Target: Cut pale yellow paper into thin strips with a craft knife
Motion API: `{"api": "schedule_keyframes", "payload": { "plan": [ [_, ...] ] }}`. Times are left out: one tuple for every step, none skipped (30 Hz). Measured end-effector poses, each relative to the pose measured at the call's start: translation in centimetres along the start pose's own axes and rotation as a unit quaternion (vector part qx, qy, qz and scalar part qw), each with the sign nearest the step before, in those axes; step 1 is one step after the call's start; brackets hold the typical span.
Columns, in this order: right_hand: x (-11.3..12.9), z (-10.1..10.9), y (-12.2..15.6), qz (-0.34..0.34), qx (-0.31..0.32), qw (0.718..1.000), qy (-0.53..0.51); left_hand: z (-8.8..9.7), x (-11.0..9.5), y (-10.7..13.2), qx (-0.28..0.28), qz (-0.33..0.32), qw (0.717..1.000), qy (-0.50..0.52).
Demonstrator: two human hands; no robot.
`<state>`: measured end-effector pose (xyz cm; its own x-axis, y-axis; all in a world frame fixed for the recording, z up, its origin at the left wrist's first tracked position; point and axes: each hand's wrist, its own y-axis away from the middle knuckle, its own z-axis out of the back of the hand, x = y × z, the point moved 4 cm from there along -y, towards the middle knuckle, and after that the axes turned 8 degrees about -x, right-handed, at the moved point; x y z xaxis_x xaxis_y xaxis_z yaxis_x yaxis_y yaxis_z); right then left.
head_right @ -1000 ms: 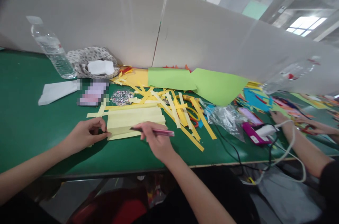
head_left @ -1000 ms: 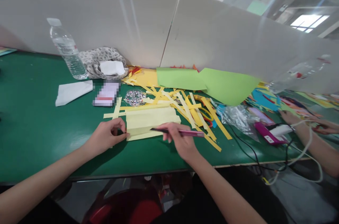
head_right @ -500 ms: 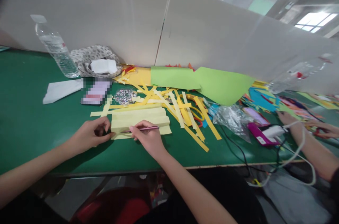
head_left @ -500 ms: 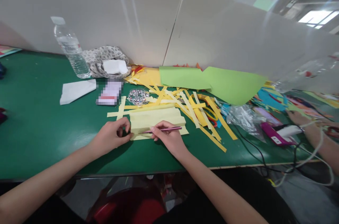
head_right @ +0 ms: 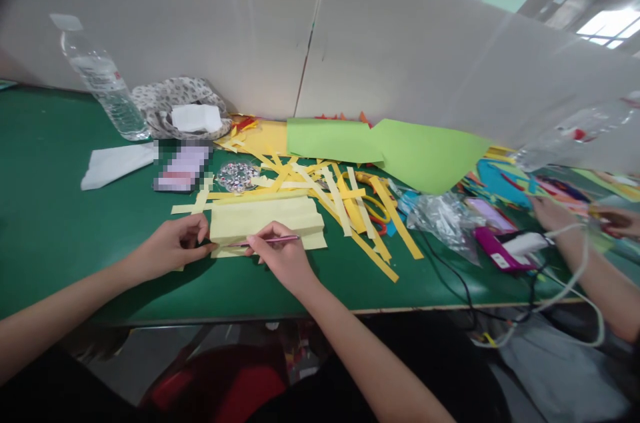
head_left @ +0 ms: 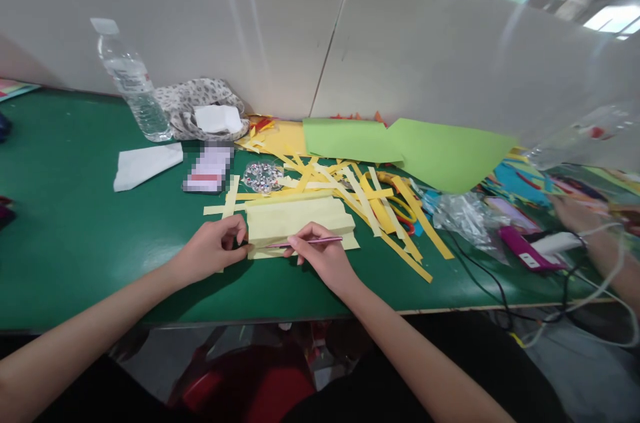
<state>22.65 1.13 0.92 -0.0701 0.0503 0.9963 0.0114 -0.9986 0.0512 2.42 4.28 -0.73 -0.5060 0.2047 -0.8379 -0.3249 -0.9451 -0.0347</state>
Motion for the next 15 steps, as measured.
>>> {"api": "schedule_keyframes", "payload": {
  "plan": [
    [0.0,0.0,0.0,0.001,0.001,1.0,0.004,0.0,0.0,0.0,0.0,-0.003,1.0,-0.005],
    [0.0,-0.1,0.0,0.004,0.002,1.0,0.009,0.0,0.0,0.0,-0.001,-0.005,1.0,-0.01],
    [0.0,-0.1,0.0,0.006,0.004,1.0,0.013,0.1,0.0,0.0,-0.001,-0.008,1.0,-0.014],
    [0.0,-0.1,0.0,0.008,0.006,1.0,0.017,0.1,0.0,0.0,0.0,-0.01,1.0,-0.017],
    [0.1,-0.2,0.0,0.008,0.007,1.0,0.019,0.1,0.0,0.0,0.0,-0.012,1.0,-0.019],
    [0.0,-0.2,0.0,0.006,0.007,1.0,0.021,0.1,-0.1,0.0,0.001,-0.014,1.0,-0.022],
    [0.0,-0.2,0.0,0.004,0.006,1.0,0.021,0.1,-0.1,0.0,0.001,-0.016,1.0,-0.024],
    [0.0,-0.2,-0.1,0.003,0.004,1.0,0.021,0.1,-0.1,0.0,0.001,-0.017,1.0,-0.026],
    [0.0,-0.1,-0.1,0.002,0.0,1.0,0.021,0.2,-0.1,0.0,0.002,-0.017,0.999,-0.027],
    [0.0,0.0,-0.1,0.002,-0.004,1.0,0.021,0.2,-0.1,0.0,0.002,-0.017,1.0,-0.026],
    [0.0,0.2,-0.1,0.0,-0.009,1.0,0.023,0.2,-0.1,0.0,0.002,-0.015,1.0,-0.025],
    [0.0,0.4,-0.1,-0.001,-0.015,1.0,0.025,0.2,-0.1,0.0,0.002,-0.013,1.0,-0.024],
    [0.0,0.7,-0.1,-0.002,-0.021,0.999,0.027,0.2,-0.1,0.0,0.002,-0.012,1.0,-0.022],
    [0.0,1.0,-0.1,-0.004,-0.027,0.999,0.028,0.2,0.0,0.1,0.003,-0.012,1.0,-0.022],
    [0.0,1.5,0.0,-0.005,-0.032,0.999,0.027,0.2,0.0,0.1,0.003,-0.013,1.0,-0.023]
  ]
}}
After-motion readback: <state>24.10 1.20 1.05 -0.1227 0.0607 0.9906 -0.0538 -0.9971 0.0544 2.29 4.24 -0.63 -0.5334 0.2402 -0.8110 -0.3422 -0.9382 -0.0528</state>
